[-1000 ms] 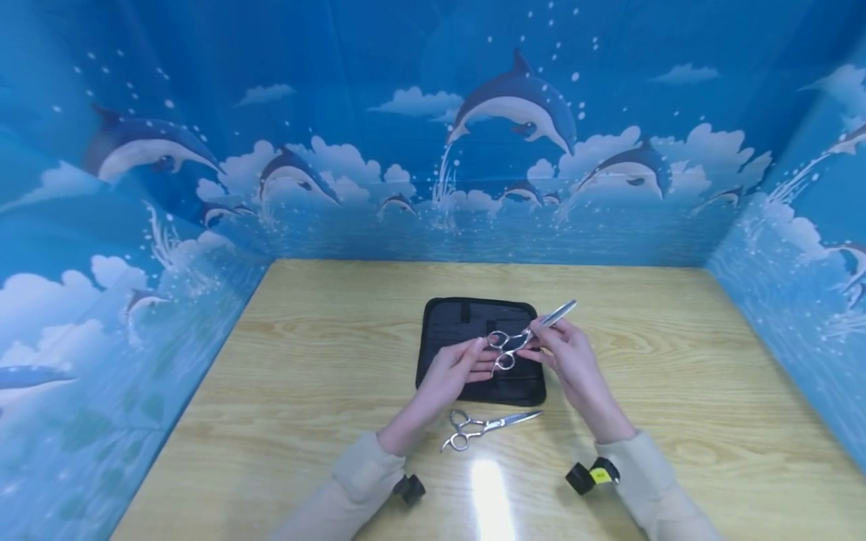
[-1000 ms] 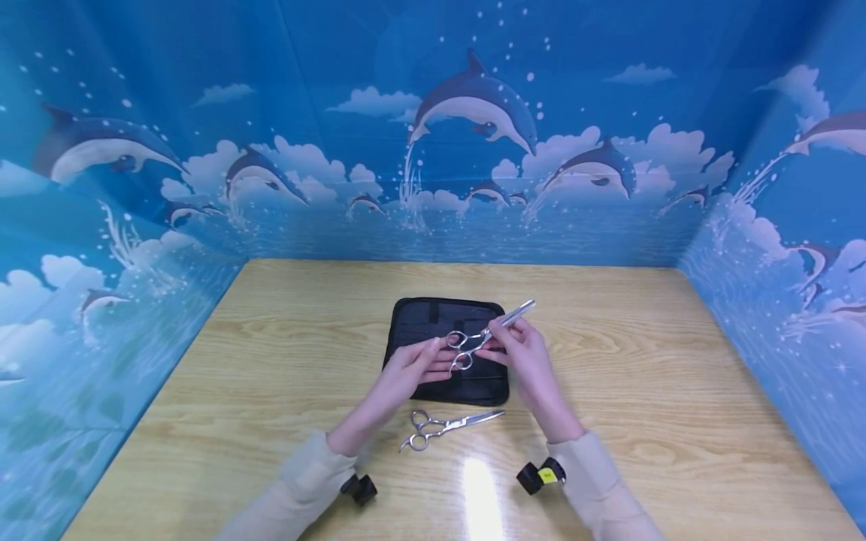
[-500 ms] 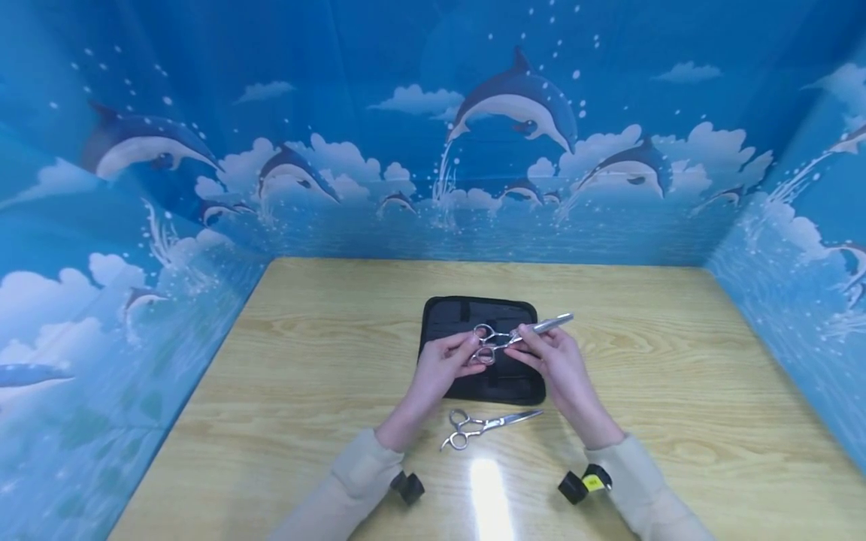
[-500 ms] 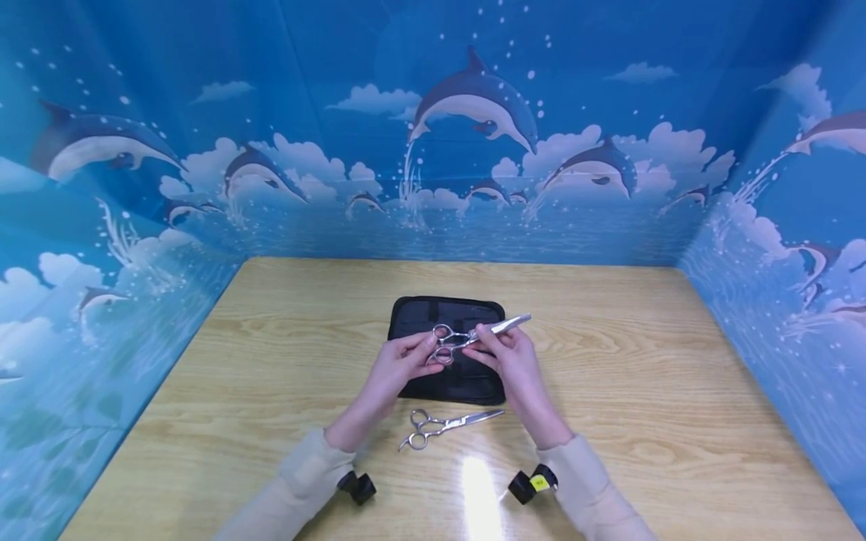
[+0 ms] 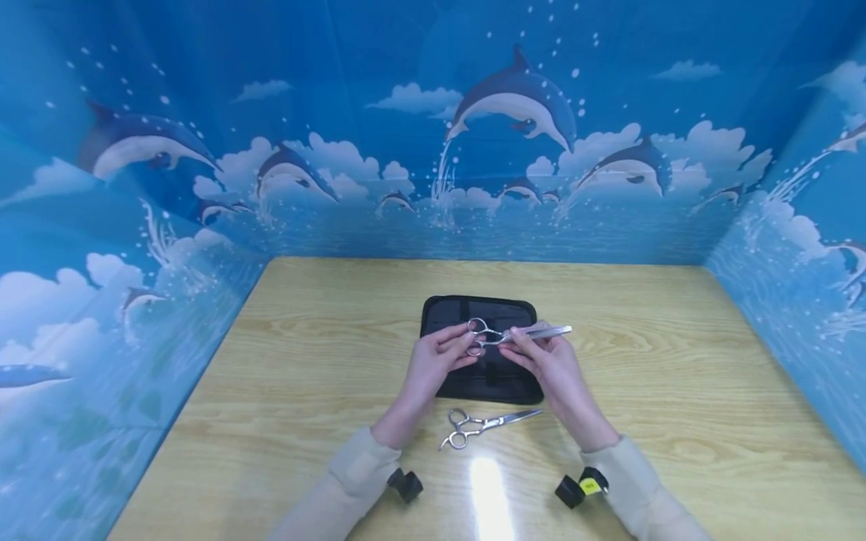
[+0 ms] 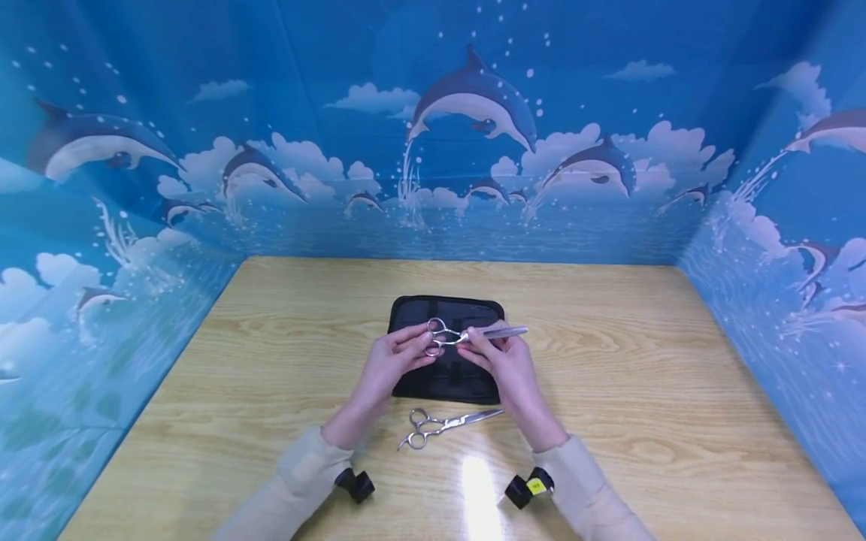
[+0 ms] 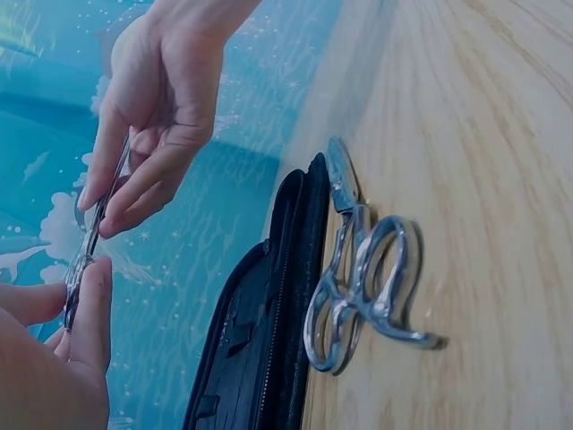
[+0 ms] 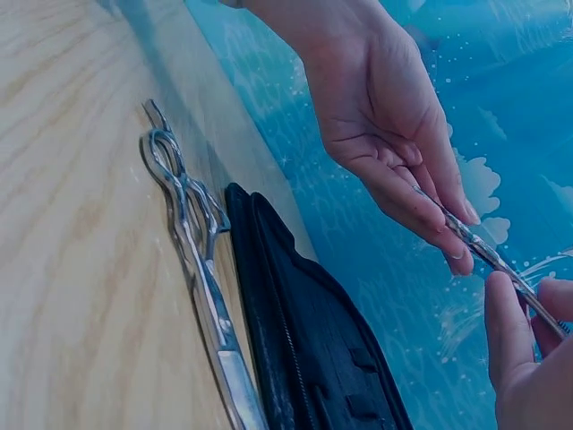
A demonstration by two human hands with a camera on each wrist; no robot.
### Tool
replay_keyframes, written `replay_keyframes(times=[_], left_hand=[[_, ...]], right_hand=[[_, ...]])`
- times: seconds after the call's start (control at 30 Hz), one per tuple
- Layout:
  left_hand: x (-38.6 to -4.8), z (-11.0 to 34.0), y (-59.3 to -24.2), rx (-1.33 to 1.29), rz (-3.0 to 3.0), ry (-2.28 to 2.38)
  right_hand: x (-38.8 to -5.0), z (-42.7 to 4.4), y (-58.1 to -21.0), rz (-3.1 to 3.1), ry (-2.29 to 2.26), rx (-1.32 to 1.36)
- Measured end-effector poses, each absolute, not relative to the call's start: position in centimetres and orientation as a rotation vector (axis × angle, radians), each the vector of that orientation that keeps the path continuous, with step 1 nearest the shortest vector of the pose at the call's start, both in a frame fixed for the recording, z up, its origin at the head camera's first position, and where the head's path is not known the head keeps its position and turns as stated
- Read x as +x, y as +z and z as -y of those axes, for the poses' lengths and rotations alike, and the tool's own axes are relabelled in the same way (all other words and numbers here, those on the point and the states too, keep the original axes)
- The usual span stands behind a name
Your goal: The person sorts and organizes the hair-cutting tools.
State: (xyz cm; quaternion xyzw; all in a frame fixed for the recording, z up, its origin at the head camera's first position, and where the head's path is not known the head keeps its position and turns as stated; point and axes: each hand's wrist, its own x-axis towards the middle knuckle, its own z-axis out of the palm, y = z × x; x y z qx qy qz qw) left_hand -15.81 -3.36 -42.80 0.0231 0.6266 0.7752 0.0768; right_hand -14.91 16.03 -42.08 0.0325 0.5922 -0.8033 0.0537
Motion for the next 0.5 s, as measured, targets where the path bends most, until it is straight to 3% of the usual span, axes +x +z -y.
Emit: replay_keyframes(times=[0.5], left_hand=[[-16.3, 4.5, -42.3, -0.047, -1.833, 2.283]], right_hand=[[-14.7, -15.8, -43.0, -1.729, -2.471, -0.055]])
